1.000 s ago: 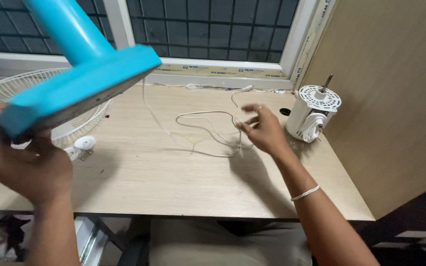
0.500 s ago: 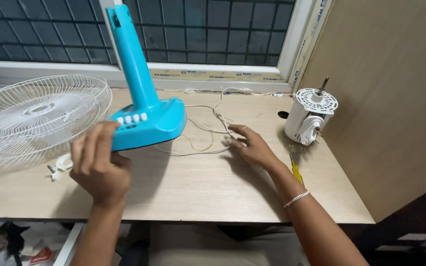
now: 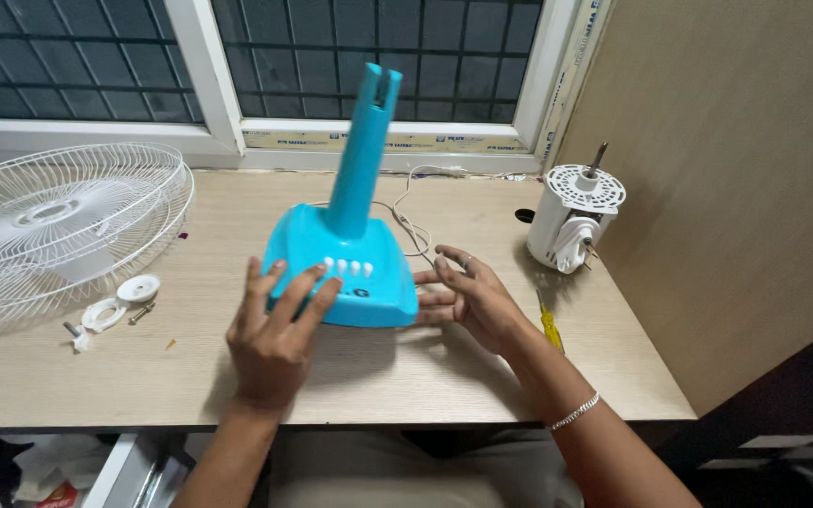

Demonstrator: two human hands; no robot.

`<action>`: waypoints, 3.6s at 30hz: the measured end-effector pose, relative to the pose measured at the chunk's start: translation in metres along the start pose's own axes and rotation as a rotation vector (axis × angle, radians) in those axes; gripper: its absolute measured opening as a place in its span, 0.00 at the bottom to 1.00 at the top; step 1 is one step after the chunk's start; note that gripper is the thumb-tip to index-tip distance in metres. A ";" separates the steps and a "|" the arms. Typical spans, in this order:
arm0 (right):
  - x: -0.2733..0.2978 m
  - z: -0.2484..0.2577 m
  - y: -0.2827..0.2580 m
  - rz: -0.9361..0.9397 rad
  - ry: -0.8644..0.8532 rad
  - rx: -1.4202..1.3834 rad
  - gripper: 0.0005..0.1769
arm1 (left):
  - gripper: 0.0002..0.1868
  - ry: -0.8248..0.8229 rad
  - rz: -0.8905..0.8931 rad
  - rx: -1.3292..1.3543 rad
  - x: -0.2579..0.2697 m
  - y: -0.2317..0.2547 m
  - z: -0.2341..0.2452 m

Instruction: The person uses a screwdriver to tighten screws on the back of a blue fan base, then attaches the white motor housing to the base. The fan cage and other small parts remain on the table.

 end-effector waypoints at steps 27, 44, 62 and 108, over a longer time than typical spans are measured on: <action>0.029 0.053 -0.030 0.092 0.102 -0.531 0.41 | 0.24 -0.576 -0.184 0.886 0.027 0.045 -0.180; 0.013 0.039 0.005 -0.127 0.122 -0.555 0.32 | 0.14 -0.736 0.364 0.245 0.062 -0.115 -0.252; -0.035 -0.039 0.046 -0.204 0.068 -0.105 0.32 | 0.30 -0.554 1.625 1.603 0.082 -0.069 -0.238; -0.051 -0.081 0.045 0.121 0.036 0.657 0.14 | 0.45 -0.450 0.710 0.760 0.022 -0.059 -0.097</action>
Point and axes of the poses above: each hand's wrist, its own x-axis away from the middle knuckle, its own z-axis out of the back of the hand, y = z × x, the point moved 6 cm from there along -x, towards the middle knuckle, and after that the axes turned 8 degrees about y, right-handed, at the moved point
